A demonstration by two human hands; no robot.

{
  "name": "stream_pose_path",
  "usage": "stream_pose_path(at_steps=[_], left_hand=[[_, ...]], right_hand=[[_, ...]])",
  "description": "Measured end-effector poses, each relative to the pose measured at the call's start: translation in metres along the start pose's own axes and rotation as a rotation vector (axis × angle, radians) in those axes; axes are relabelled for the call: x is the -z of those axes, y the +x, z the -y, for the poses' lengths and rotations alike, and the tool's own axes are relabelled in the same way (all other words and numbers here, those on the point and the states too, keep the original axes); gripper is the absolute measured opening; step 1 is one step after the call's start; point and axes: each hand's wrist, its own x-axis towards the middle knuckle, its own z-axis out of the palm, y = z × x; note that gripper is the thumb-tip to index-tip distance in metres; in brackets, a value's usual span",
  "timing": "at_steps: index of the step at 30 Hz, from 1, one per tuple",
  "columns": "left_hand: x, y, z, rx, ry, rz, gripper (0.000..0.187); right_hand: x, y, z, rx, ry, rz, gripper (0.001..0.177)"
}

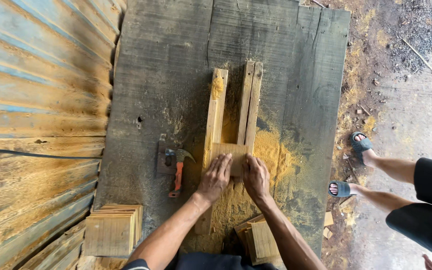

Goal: The person sands small wooden blocks by rubbing them against a larger wooden jig on a workbench.

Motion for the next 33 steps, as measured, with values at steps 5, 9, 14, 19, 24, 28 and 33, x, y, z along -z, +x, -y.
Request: stream_pose_path(at_steps=[5, 9, 14, 19, 24, 28, 33], left_hand=[[-0.015, 0.057, 0.033, -0.017, 0.047, -0.069, 0.04], [-0.02, 0.103, 0.059, -0.032, 0.035, -0.119, 0.04], [-0.001, 0.138, 0.07, -0.07, 0.058, -0.148, 0.04], [0.123, 0.146, 0.036, 0.262, -0.529, -0.119, 0.04], [0.124, 0.092, 0.003, 0.877, -1.187, -0.034, 0.04], [0.119, 0.049, -0.019, 0.881, -1.076, 0.081, 0.053], [0.059, -0.011, -0.045, 0.06, -0.212, 0.293, 0.077]], right_hand=[[-0.008, 0.073, -0.012, 0.05, -0.009, -0.086, 0.018], [0.005, 0.128, 0.004, 0.067, 0.04, -0.171, 0.014], [0.02, 0.15, 0.013, 0.08, 0.159, -0.326, 0.026], [0.043, 0.071, 0.053, 0.238, 0.258, -0.363, 0.042], [0.046, 0.001, 0.065, 0.542, -0.08, -0.486, 0.039], [0.053, -0.039, 0.061, 0.307, 0.228, -0.34, 0.021], [0.025, -0.055, 0.014, -0.296, 0.405, 0.104, 0.037]])
